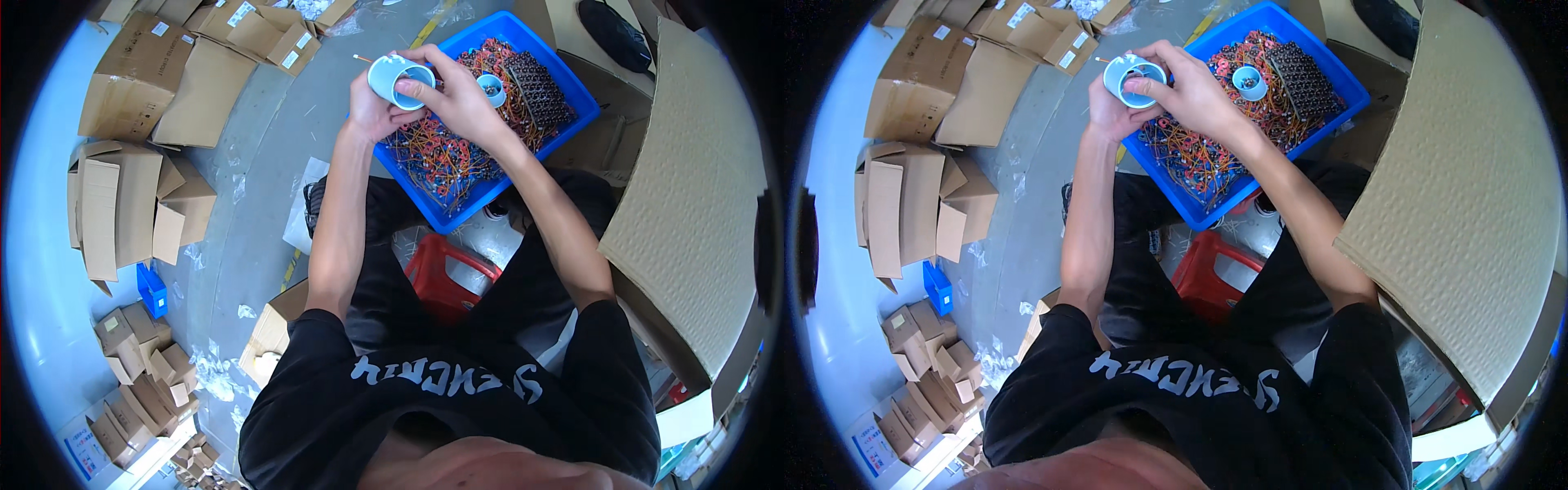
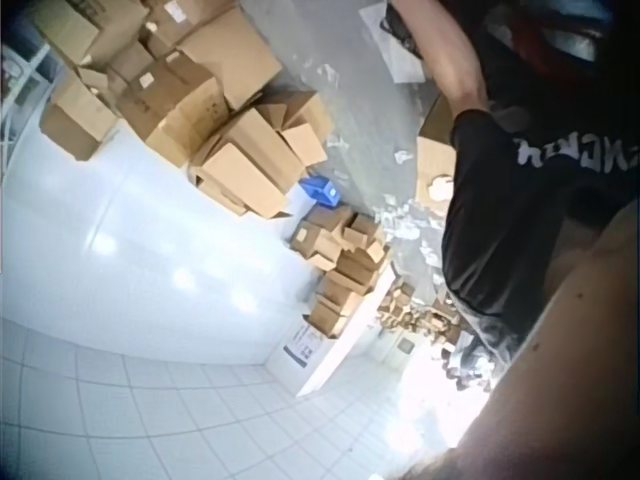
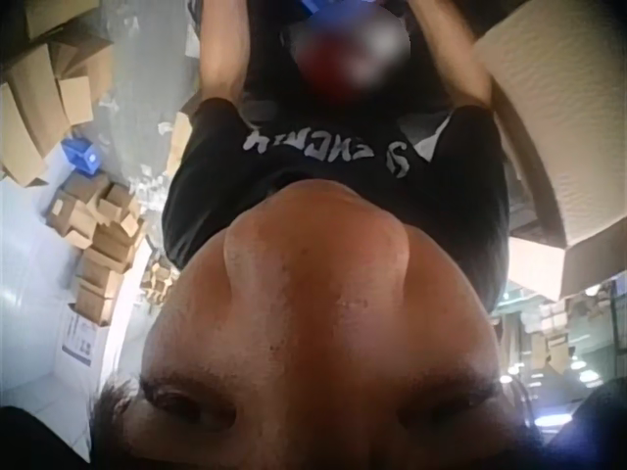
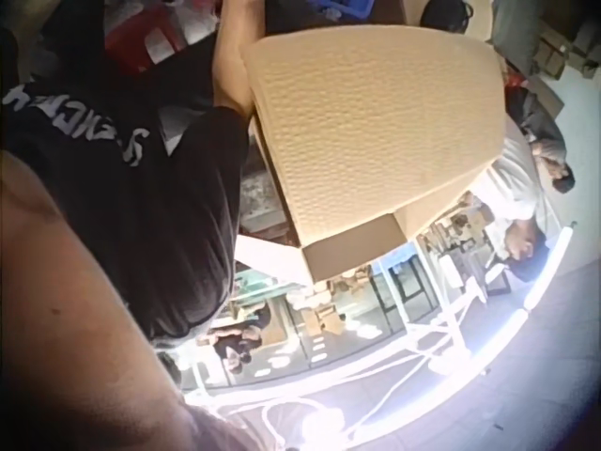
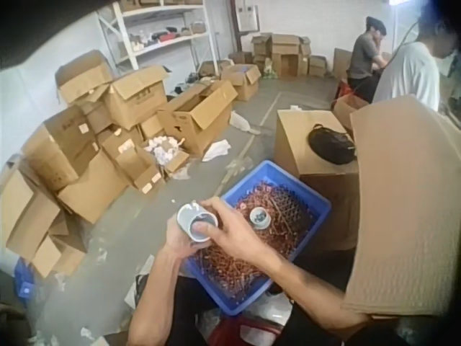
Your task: Packing small circular electronic components into white cylindrical tubes and then into a large cardboard box.
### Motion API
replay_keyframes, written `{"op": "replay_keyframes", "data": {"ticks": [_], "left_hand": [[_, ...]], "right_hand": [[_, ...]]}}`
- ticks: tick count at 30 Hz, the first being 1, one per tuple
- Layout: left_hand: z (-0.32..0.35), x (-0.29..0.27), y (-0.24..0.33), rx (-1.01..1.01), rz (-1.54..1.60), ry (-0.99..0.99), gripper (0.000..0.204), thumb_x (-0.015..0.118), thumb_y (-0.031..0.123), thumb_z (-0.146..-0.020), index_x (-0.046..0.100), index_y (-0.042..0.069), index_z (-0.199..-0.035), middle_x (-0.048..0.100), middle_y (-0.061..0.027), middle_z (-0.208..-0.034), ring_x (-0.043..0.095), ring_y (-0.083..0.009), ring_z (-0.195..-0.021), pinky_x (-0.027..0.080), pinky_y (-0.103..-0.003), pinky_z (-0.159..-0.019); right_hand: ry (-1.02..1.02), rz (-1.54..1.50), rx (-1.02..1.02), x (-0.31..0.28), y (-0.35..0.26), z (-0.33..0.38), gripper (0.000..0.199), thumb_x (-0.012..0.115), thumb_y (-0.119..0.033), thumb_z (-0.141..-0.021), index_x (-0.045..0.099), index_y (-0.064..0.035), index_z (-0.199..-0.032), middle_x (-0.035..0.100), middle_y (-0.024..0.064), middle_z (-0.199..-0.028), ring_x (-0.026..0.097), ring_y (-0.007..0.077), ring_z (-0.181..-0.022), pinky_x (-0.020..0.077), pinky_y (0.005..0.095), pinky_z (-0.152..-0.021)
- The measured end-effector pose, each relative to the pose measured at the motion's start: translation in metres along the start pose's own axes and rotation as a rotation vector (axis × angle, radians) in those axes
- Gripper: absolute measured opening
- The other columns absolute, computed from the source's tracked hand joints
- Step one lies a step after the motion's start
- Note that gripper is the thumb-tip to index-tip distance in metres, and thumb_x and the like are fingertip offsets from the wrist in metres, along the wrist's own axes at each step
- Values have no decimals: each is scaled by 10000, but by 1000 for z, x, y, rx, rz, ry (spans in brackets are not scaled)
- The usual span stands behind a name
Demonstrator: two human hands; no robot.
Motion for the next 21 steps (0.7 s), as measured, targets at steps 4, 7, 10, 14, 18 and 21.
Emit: {"op": "replay_keyframes", "data": {"ticks": [4, 7, 10, 14, 18, 21], "left_hand": [[-5, 3, 5, 170, -277, 287, 376, 358, 372, -974, 571, 66, -1019, 587, -50, -860, 544, -137, -682, 427, -267, -564], [1, 2, 18, 251, -621, 416, 356, 372, 363, -984, 565, 66, -1019, 575, -34, -862, 530, -134, -742, 422, -274, -672], [4, 0, 21, 217, -1036, 297, 340, 371, 350, -995, 557, 69, -1043, 567, -20, -916, 517, -125, -840, 403, -265, -782], [3, -3, 18, 338, -1246, 290, 401, 383, 395, -989, 566, 39, -964, 549, -38, -836, 503, -130, -749, 409, -286, -690], [6, -12, 14, 32, -1629, 397, 394, 421, 357, -972, 599, 18, -876, 597, -158, -836, 592, -275, -736, 444, -366, -659], [4, 2, 9, 251, -1607, 261, 345, 504, 319, -942, 583, 8, -814, 513, -107, -704, 510, -205, -609, 400, -359, -574]], "right_hand": [[-80, -96, 28, -3, 1, 1, 392, 617, -100, -862, 507, -51, -1235, 597, 146, -1084, 598, 213, -986, 480, 317, -838], [-161, -77, 88, -11, 3, 3, 433, 576, -3, -859, 475, -50, -1277, 587, 127, -1108, 581, 186, -1020, 486, 307, -861], [-300, 256, 31, -18, 4, 6, 476, 570, 54, -821, 462, -47, -1274, 582, 136, -1128, 587, 214, -1038, 493, 325, -865], [-224, 267, -77, -19, 8, 7, 448, 640, 22, -737, 510, -15, -1165, 602, 184, -1046, 619, 303, -974, 501, 357, -824], [-262, 355, -13, -20, 12, 12, 400, 673, -3, -723, 533, 0, -1098, 616, 181, -1021, 633, 319, -937, 516, 373, -792], [-269, 416, 8, -20, 18, 13, 379, 705, -55, -721, 546, 1, -1061, 632, 180, -974, 644, 322, -891, 522, 377, -767]]}}
Point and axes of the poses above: each hand's wrist, its own z-axis away from the middle knuckle, its own x-axis out of the palm, y = z × x, the point moved 5 cm from there along -z, towards the middle knuckle
